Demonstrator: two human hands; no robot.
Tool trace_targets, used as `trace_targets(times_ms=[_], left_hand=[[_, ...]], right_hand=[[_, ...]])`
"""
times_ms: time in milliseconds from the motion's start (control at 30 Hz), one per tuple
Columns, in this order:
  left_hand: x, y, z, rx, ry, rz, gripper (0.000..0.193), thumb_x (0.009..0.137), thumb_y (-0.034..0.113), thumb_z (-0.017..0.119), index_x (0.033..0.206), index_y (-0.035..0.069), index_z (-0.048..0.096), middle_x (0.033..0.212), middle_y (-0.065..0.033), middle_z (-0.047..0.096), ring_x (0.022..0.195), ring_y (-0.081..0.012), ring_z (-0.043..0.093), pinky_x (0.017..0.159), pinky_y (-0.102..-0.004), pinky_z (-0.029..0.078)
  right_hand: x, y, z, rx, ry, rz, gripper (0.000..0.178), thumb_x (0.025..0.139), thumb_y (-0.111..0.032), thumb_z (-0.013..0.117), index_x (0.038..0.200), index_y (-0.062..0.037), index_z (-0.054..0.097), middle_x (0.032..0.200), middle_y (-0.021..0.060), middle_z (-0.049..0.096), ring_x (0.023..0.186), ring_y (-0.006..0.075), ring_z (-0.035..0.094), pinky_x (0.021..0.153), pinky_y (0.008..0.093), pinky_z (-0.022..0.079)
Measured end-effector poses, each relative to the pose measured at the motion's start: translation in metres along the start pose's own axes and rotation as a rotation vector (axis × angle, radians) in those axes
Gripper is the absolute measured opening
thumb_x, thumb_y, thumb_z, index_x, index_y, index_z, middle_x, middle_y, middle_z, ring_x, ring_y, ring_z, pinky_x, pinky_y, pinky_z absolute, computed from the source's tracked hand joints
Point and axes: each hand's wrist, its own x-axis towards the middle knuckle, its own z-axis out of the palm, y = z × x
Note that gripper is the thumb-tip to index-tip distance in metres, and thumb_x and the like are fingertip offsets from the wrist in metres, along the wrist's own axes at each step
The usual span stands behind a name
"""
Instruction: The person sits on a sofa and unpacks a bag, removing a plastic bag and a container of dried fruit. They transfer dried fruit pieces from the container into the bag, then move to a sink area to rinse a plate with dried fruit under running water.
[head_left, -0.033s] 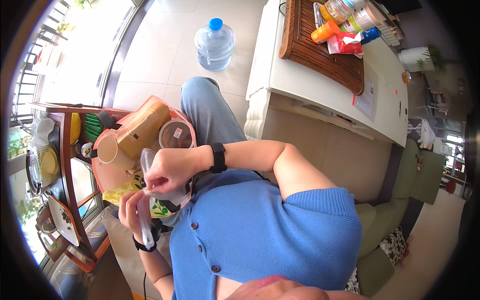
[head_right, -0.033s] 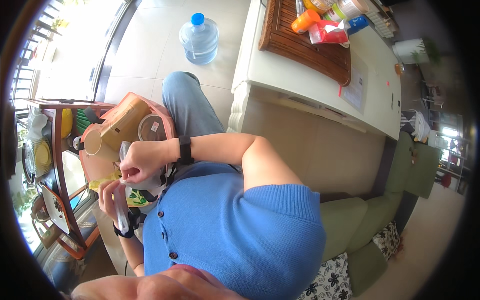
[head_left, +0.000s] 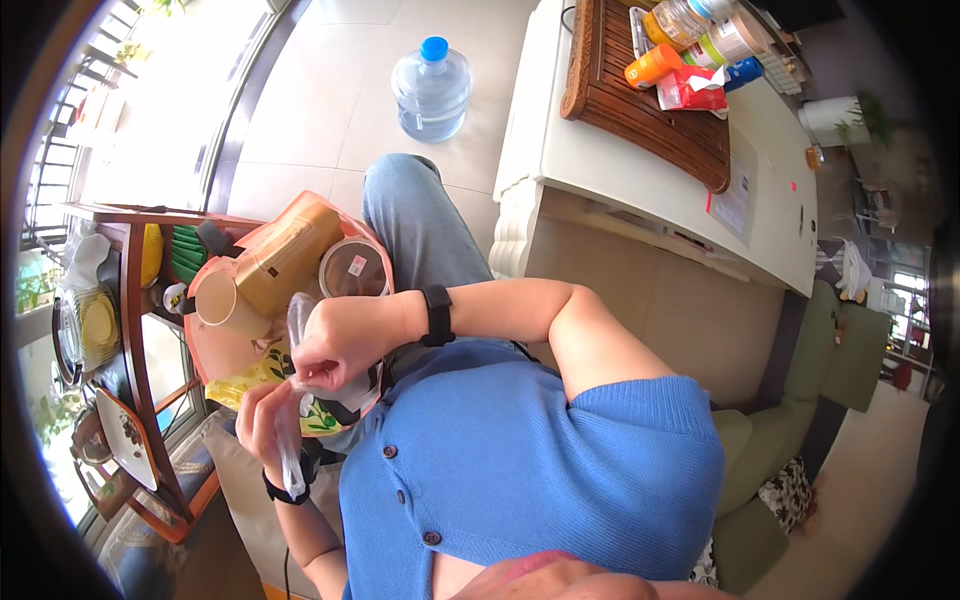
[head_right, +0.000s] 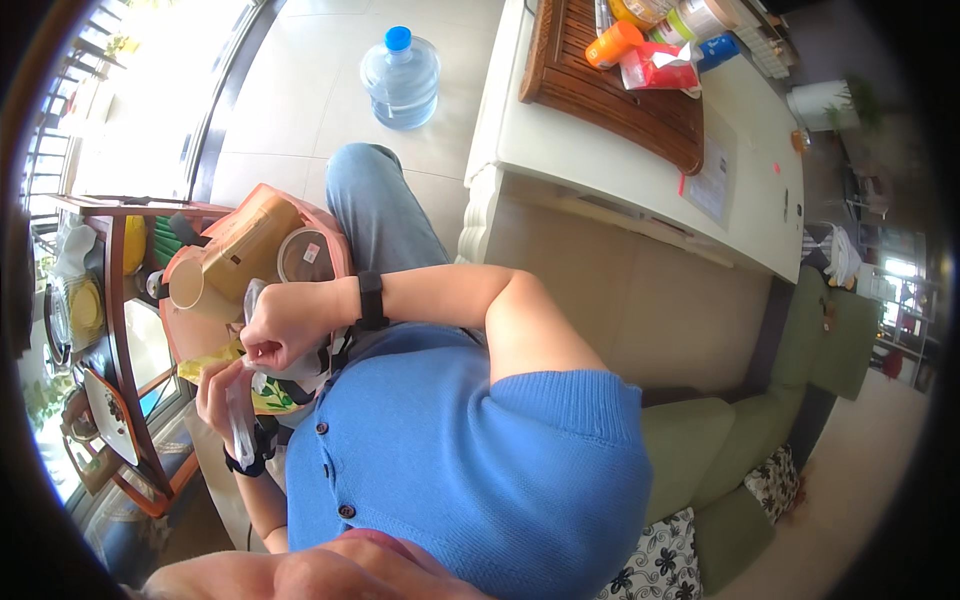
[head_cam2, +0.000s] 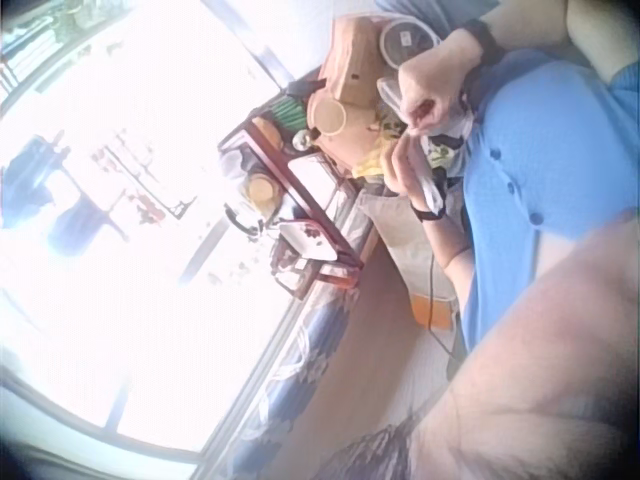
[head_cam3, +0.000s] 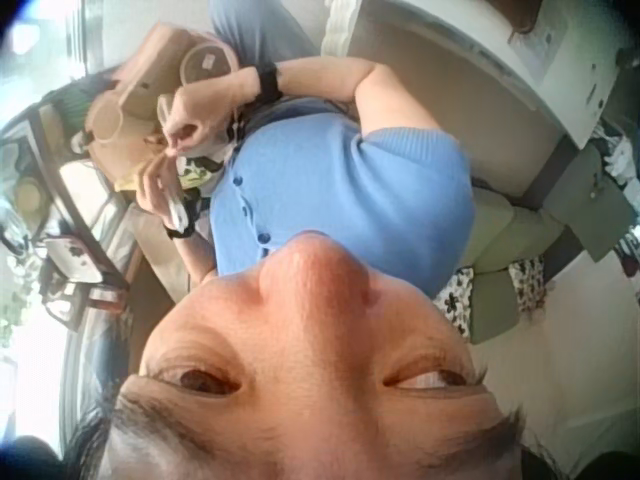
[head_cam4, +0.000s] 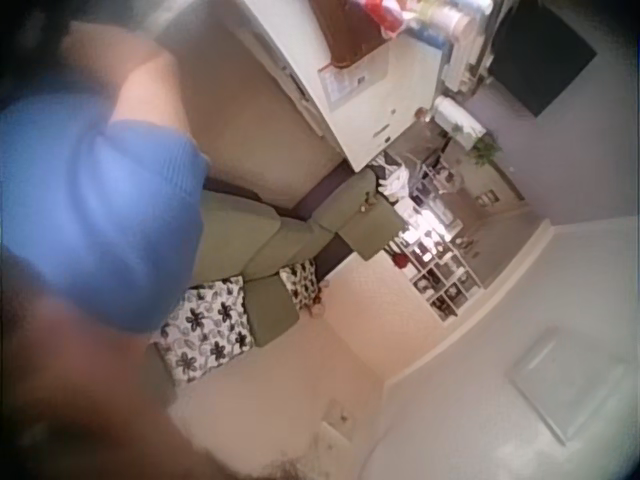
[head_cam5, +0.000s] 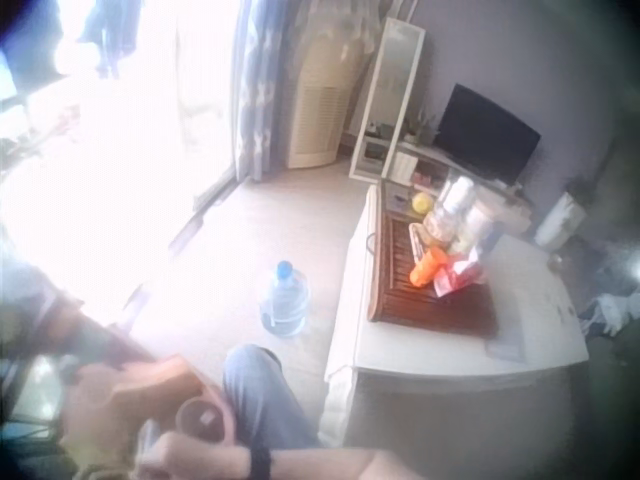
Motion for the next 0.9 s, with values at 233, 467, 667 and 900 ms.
trace_targets(times_ms=[233, 467, 667, 900], left_hand=[[0.063, 0.021, -0.083, 0.452, -0.004, 0.328, 0.027, 0.066, 0.002, 0.08, 0.091, 0.004, 0.07, 0.082, -0.0072, 0.066, 0.076, -0.0277, 0.068, 0.062, -0.0355, 0.051], [0.075, 0.008, -0.071, 0.461, -0.05, 0.276, 0.023, 0.075, 0.018, 0.08, 0.092, 0.007, 0.07, 0.08, -0.0045, 0.066, 0.073, -0.0198, 0.068, 0.06, -0.0293, 0.05], [0.071, -0.014, -0.066, 0.304, 0.192, 0.25, 0.027, 0.068, 0.015, 0.083, 0.088, 0.004, 0.069, 0.077, -0.0078, 0.066, 0.069, -0.0244, 0.067, 0.061, -0.031, 0.054], [-0.001, -0.03, -0.064, -0.011, -0.019, -0.313, 0.062, 0.082, 0.008, 0.079, 0.139, 0.003, 0.054, 0.118, -0.0127, 0.068, 0.096, -0.0221, 0.068, 0.081, -0.0334, 0.056]], right_hand=[[0.061, -0.04, -0.065, -0.755, 0.289, -0.59, 0.014, 0.068, -0.024, 0.068, 0.077, -0.0196, 0.058, 0.07, -0.0051, 0.056, 0.069, 0.0133, 0.063, 0.049, 0.0308, 0.05], [0.075, -0.029, -0.073, -0.66, 0.203, -0.387, 0.018, 0.067, -0.016, 0.074, 0.082, -0.0166, 0.064, 0.078, -0.0014, 0.061, 0.076, 0.019, 0.064, 0.058, 0.0317, 0.052], [0.067, -0.021, -0.042, -0.181, 0.098, -0.198, 0.049, 0.076, -0.006, 0.076, 0.118, -0.0031, 0.051, 0.091, 0.0098, 0.07, 0.078, 0.0251, 0.068, 0.073, 0.0338, 0.054], [0.045, 0.0, 0.003, 0.073, 0.262, -0.037, 0.025, 0.076, -0.002, 0.071, 0.099, -0.012, 0.069, 0.086, 0.0115, 0.07, 0.081, 0.032, 0.068, 0.072, 0.041, 0.054]])
